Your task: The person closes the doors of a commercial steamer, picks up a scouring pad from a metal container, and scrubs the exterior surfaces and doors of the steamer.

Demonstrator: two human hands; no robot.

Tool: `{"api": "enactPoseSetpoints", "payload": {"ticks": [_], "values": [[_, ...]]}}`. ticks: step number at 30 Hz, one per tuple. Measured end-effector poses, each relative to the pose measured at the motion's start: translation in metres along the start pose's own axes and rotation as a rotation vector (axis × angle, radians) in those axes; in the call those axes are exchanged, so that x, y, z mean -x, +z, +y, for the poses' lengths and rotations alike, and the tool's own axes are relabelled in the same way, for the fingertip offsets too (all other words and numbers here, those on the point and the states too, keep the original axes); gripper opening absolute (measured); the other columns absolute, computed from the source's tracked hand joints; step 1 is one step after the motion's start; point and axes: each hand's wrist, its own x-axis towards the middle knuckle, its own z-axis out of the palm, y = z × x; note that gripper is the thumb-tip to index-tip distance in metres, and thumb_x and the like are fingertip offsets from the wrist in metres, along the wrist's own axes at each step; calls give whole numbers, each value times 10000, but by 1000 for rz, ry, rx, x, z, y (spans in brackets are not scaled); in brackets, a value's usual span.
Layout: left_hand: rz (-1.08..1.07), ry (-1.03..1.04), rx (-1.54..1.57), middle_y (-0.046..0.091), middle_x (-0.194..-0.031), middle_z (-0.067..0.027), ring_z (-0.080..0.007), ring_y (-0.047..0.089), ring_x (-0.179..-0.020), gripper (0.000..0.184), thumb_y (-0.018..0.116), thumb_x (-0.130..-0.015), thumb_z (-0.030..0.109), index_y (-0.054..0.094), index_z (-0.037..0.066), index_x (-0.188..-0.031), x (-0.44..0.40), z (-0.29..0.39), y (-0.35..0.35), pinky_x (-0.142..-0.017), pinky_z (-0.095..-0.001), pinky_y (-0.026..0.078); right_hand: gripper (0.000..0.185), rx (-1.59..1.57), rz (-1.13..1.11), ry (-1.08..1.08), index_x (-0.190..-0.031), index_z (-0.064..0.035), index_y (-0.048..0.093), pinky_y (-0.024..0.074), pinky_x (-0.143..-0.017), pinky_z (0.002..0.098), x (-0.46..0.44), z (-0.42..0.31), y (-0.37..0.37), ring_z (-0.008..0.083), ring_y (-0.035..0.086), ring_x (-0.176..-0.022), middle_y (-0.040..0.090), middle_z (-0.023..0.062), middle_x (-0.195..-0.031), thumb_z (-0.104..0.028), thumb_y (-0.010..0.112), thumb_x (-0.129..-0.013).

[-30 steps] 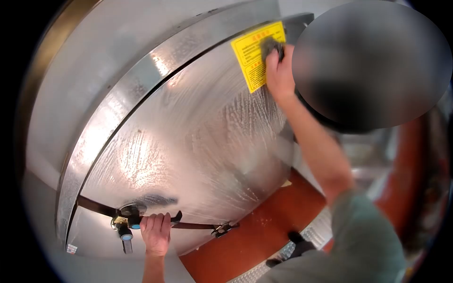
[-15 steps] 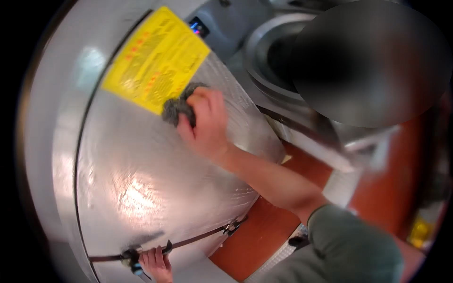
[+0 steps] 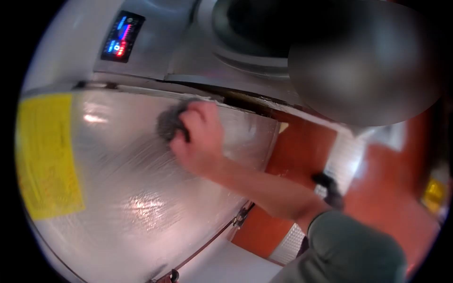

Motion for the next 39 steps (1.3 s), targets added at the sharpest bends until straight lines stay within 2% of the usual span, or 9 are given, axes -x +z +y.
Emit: {"api": "enactPoseSetpoints", "payload": {"ticks": [6,9,11,15,20,27,32,35,39], "values": [[-56,46,-28,716,-906,-56,-271,642,-820,109,669,-921,215,700,115,-950,5,-4,9,-810,-491,435,291,396,-41,776,-1100,30,532,462,-940,464,123,241,-66,408,530,-1044,542,237,-1121,-62,555,-825],[-79,57,3,714,-908,-56,-280,631,-827,124,666,-924,233,704,119,-956,-2,-4,12,-824,-500,435,341,192,-112,633,-1131,22,543,473,-923,474,90,149,-49,415,539,-1039,544,238,-1132,-82,582,-808],[-104,46,3,715,-918,-54,-280,626,-832,136,658,-933,244,706,121,-962,-3,-5,16,-835,-503,432,338,148,-286,145,-1094,-43,583,482,-868,480,81,86,-29,409,556,-995,559,208,-1107,-135,666,-780],[-144,23,-7,717,-942,-51,-277,626,-839,148,630,-957,246,708,121,-970,0,-6,14,-854,-502,422,336,149,-89,178,-1098,-57,569,483,-813,503,85,65,-18,415,560,-993,555,216,-1065,-147,663,-789],[-128,18,-7,707,-911,-48,-268,624,-812,114,634,-945,203,707,119,-966,4,1,14,-802,-482,417,304,391,-138,885,-1105,37,513,463,-858,524,161,210,-69,451,536,-1016,549,264,-1087,-101,588,-845],[-196,24,-58,691,-830,-72,-275,606,-728,110,679,-915,188,730,97,-949,16,-8,16,-752,-463,425,277,-127,-225,147,-947,-5,617,439,-844,512,118,-51,-11,412,518,-1012,553,226,-1142,-90,654,-685],[-28,31,51,716,-892,-83,-272,622,-753,183,726,-901,196,742,74,-1037,-4,6,3,-770,-454,444,284,169,68,279,-1007,29,570,445,-797,488,187,84,-28,428,528,-924,554,238,-1028,-81,597,-747],[30,32,85,720,-917,-68,-264,639,-789,177,741,-900,197,741,68,-1021,5,2,8,-772,-445,456,242,317,125,920,-1043,30,548,448,-896,492,220,155,-47,438,538,-1015,554,250,-1057,-119,551,-852],[93,49,115,710,-869,-53,-258,642,-765,183,791,-874,210,734,67,-974,1,9,4,-756,-414,473,252,101,-29,310,-938,-5,575,452,-817,472,166,-6,-13,415,530,-930,554,247,-1021,-135,641,-732]]}}
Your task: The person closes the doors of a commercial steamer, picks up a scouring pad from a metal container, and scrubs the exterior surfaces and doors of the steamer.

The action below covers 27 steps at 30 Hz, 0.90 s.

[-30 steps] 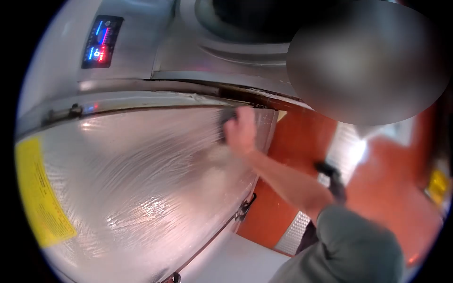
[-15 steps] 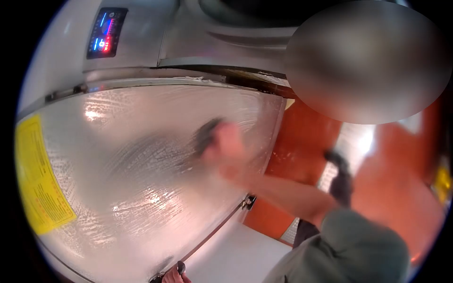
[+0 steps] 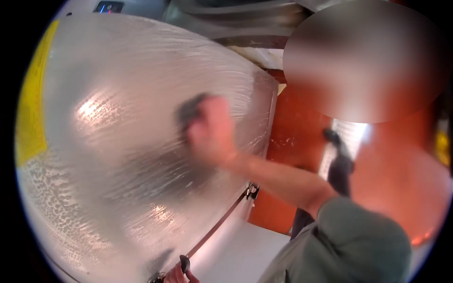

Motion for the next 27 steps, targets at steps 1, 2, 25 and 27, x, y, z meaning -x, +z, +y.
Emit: {"api": "enactPoseSetpoints", "payload": {"ticks": [1,2,25,27], "values": [[30,6,-8,708,-855,-53,-259,641,-752,191,800,-866,217,734,67,-963,-4,3,-1,-750,-414,476,266,-81,3,-155,-976,-8,563,463,-814,488,-9,-53,4,419,529,-924,553,233,-1027,-99,631,-736],[55,10,-16,707,-840,-53,-259,640,-739,198,810,-859,224,734,66,-952,-7,8,0,-744,-413,478,288,-160,1,-306,-1015,-10,551,474,-812,505,-10,-77,7,423,528,-918,552,218,-1032,-62,621,-741],[118,61,-20,693,-826,-43,-200,594,-726,199,788,-881,233,736,49,-936,1,4,11,-704,-380,424,339,180,87,357,-1059,-5,546,452,-807,505,93,110,4,424,513,-940,537,222,-1030,-84,590,-732],[113,76,-17,694,-820,-40,-203,599,-720,200,768,-900,243,739,49,-938,0,-1,13,-711,-376,426,283,86,20,111,-993,-35,570,453,-794,502,89,37,12,408,518,-904,541,210,-1041,-133,615,-732]]}}
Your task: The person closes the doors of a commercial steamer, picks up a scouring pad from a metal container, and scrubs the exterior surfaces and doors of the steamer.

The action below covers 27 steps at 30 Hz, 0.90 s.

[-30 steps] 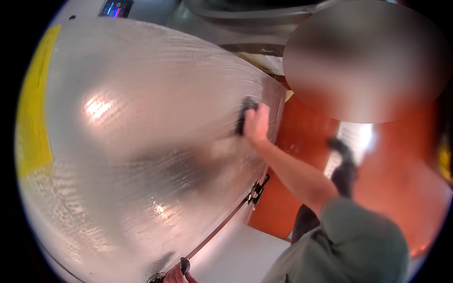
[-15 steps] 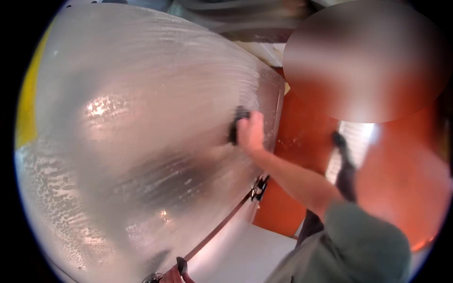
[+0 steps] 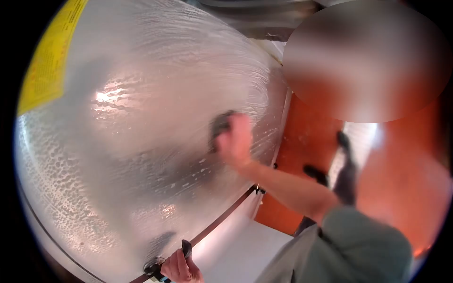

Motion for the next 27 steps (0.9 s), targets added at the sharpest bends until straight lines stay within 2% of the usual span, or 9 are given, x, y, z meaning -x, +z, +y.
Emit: {"api": "enactPoseSetpoints", "payload": {"ticks": [2,4,6,8,11,18,21,25,27], "values": [[23,-24,17,694,-810,-36,-201,602,-712,200,764,-904,244,742,48,-937,-3,12,1,-712,-370,427,363,-253,-104,-467,-1015,-38,600,463,-800,503,-8,-93,-3,421,526,-935,573,170,-1035,-84,658,-660],[14,5,1,693,-800,-33,-195,604,-708,196,792,-879,234,742,51,-926,-11,17,-2,-711,-365,427,347,-344,-148,-516,-1013,-22,612,461,-794,510,-21,-156,-7,421,529,-913,585,168,-1022,-91,659,-676],[8,24,-56,687,-778,-35,-195,602,-689,211,855,-814,206,739,52,-899,-19,16,-4,-694,-361,430,340,104,-607,-212,-1027,-10,603,458,-800,486,-66,-128,-12,407,529,-903,578,176,-1032,-114,650,-706],[25,-11,-16,685,-775,-41,-201,603,-687,218,874,-788,194,738,52,-882,-18,11,-3,-682,-363,432,325,-59,-15,-184,-1060,31,568,454,-842,474,-37,-15,2,399,530,-945,555,225,-1097,-149,588,-790],[33,-5,-30,679,-766,-47,-206,605,-689,220,890,-767,184,740,50,-858,-14,7,-2,-665,-363,432,268,166,92,498,-1036,37,549,444,-907,499,-21,109,-3,434,518,-995,550,241,-1061,-108,545,-811],[44,12,-42,673,-753,-33,-186,599,-692,229,894,-761,211,728,66,-823,-15,9,4,-663,-346,435,359,-227,-125,-563,-984,-36,598,453,-829,455,-9,-130,1,383,526,-981,557,178,-1018,-113,681,-644],[51,10,-62,675,-768,-32,-178,590,-688,234,889,-765,228,727,68,-821,-15,7,7,-664,-348,437,393,-30,-160,-407,-1041,-11,588,458,-856,456,6,-59,3,400,530,-1002,547,192,-1071,-98,660,-665],[25,14,-52,689,-792,-39,-193,609,-704,200,847,-818,209,728,51,-852,-7,0,7,-671,-369,446,341,97,32,308,-1038,-2,572,451,-872,518,56,83,2,415,527,-972,534,237,-1052,-129,639,-729],[40,13,-6,698,-807,-44,-203,619,-717,190,822,-845,211,730,46,-864,-7,-5,7,-676,-377,446,312,54,-56,104,-980,-28,576,456,-835,491,75,30,2,394,536,-954,542,205,-1055,-128,654,-694]]}}
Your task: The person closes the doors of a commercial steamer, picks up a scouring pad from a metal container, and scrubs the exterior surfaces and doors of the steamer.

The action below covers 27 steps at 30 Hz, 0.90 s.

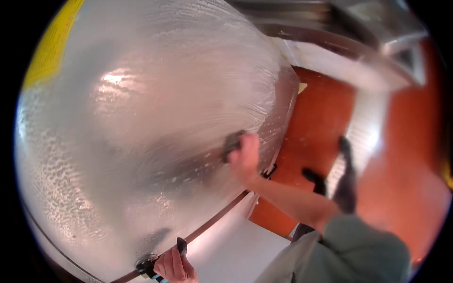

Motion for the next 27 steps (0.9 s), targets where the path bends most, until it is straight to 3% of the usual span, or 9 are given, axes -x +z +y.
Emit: {"api": "enactPoseSetpoints", "payload": {"ticks": [2,4,6,11,15,19,21,23,27], "values": [[-1,-7,69,707,-821,-52,-216,625,-720,202,785,-879,235,729,43,-912,8,-2,5,-694,-374,431,357,195,-588,-221,-977,-55,596,453,-787,456,2,-111,-23,370,539,-948,550,169,-1062,-162,689,-649],[-4,-16,59,707,-818,-52,-215,625,-717,210,771,-890,242,728,41,-936,-4,-1,6,-705,-364,420,380,-247,-175,-605,-965,-76,614,449,-736,437,19,-152,-4,347,551,-949,568,152,-1035,-202,716,-622],[-15,-9,44,711,-835,-54,-215,628,-731,206,770,-888,228,731,40,-961,-1,-1,2,-721,-362,419,409,22,-563,-526,-1004,-70,615,452,-733,453,9,-120,-7,349,553,-955,566,167,-1044,-198,721,-631],[-34,-35,64,720,-919,-57,-207,627,-804,164,749,-897,181,728,46,-989,4,9,8,-721,-363,409,456,112,97,244,-1098,-59,586,459,-761,479,-18,47,3,357,548,-954,549,199,-1074,-162,731,-678],[-69,-36,73,662,-976,-129,-329,596,-892,283,693,-871,145,652,7,-1115,17,12,8,-845,-472,414,378,-82,-128,-267,-1039,-45,595,451,-804,472,-4,-74,-7,369,539,-973,549,182,-1091,-127,695,-684],[-40,-89,157,689,-990,-95,-292,617,-842,265,727,-838,66,678,33,-1096,36,-1,17,-809,-420,412,332,-285,-142,-716,-991,-42,605,443,-859,504,-3,-189,2,396,539,-998,572,172,-1089,-97,685,-673],[-32,-109,171,694,-979,-75,-271,621,-841,266,726,-826,56,684,47,-1088,39,-4,23,-802,-413,407,321,39,-361,-544,-985,-36,594,452,-835,481,0,-138,-11,398,542,-983,576,180,-1071,-69,665,-673],[-11,-134,193,699,-959,-52,-242,627,-840,297,735,-787,35,690,65,-1079,46,-11,22,-791,-403,399,306,-33,12,-382,-973,-32,591,459,-805,462,20,-48,9,403,545,-965,579,181,-1056,-54,659,-675],[4,-150,225,696,-948,-56,-248,635,-819,302,741,-767,17,683,58,-1060,37,-10,14,-779,-401,410,398,-74,0,-690,-997,-57,629,473,-769,428,-26,-135,7,358,575,-890,582,188,-1083,-91,729,-613]]}}
